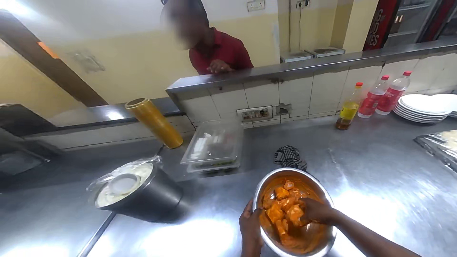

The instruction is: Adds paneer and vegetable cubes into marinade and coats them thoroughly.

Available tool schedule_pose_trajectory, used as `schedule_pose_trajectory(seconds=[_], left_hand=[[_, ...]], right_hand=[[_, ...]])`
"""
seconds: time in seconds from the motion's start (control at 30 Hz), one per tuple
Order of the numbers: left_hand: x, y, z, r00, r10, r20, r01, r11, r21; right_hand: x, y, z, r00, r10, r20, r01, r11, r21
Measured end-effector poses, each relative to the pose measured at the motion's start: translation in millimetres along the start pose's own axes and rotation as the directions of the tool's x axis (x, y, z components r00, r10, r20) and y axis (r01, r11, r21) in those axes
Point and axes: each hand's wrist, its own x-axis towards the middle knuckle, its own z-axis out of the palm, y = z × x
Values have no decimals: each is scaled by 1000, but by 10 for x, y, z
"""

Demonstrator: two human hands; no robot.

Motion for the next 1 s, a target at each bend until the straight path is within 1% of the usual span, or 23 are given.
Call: schedule_pose_trajectory(seconds=[0.03, 0.1, 0.13, 0.17, 0.2, 0.23, 0.3, 0.37, 0.4, 0.47, 0.57, 0.63, 0.67, 0.73, 0.77, 0.83, 0.87, 0.93, 0.97, 1.0], left_hand=[[-11, -9, -5, 1000, 1, -2, -1, 1000, -3], [-31, -8, -5, 1000, 4, -6, -4, 1000, -8], [-39, 1, -2, 1000, 4, -5, -4, 1000, -9], [-48, 13, 5, 1000, 0, -1, 0, 1000, -8], [-53, 21, 11, 1000, -1, 3, 1, 1000, -9], [-55, 24, 14, 1000, -2, 4, 2, 1000, -11], [-47, 14, 8, 1000, 2, -1, -2, 1000, -17], [-45, 7, 7, 1000, 11, -10, -11, 1000, -17], [-46, 14, 12, 1000, 10, -9, -10, 1000, -12], [-41, 32, 31, 1000, 7, -4, -7, 1000, -3], [-38, 34, 49, 1000, 7, 3, -7, 1000, -8], [-29, 33, 48, 1000, 8, 1, -8, 1000, -17], [-26, 32, 48, 1000, 5, -3, -5, 1000, -19], [-33, 27, 50, 1000, -4, -13, 4, 1000, -17], [-34, 19, 45, 1000, -8, -15, 7, 1000, -17], [-16, 15, 33, 1000, 0, -10, 0, 1000, -20], [-11, 10, 29, 1000, 4, -6, -4, 1000, -21], [-33, -20, 18, 1000, 5, 1, -5, 1000, -18], [-36, -24, 8, 1000, 5, 4, -4, 1000, -19], [-27, -17, -4, 1000, 10, 10, -10, 1000, -22]], right_hand=[[22, 19, -5, 999, 17, -44, -14, 998, 64], [63, -5, 68, 982, 102, -162, -76, 984, 158], [79, -19, 114, 966, 144, -216, -104, 977, 186], [93, -12, 141, 954, 155, -257, -107, 976, 191], [87, 2, 144, 954, 133, -268, -91, 982, 164], [63, 10, 118, 964, 100, -246, -77, 992, 100], [-17, -35, 37, 988, 49, -149, -58, 997, -54], [14, -20, 2, 995, 23, -99, -36, 991, -128], [82, 15, 0, 993, 14, -118, -31, 989, -144], [218, 37, -7, 977, 20, -214, -57, 984, -171], [265, -3, 12, 937, 46, -347, -79, 994, -82], [205, -90, 85, 908, 52, -416, -97, 992, -86], [186, -90, 157, 909, 29, -416, -99, 984, -146], [175, -20, 305, 949, -51, -312, -64, 935, -350], [181, 21, 356, 955, -88, -283, -44, 902, -429], [184, 13, 398, 947, -154, -281, -7, 867, -498], [199, 28, 419, 948, -203, -245, 43, 844, -534], [230, 81, 437, 964, -256, -72, 167, 794, -585], [227, 47, 402, 963, -269, -13, 213, 787, -579], [221, -31, 345, 956, -295, 3, 246, 792, -558]])
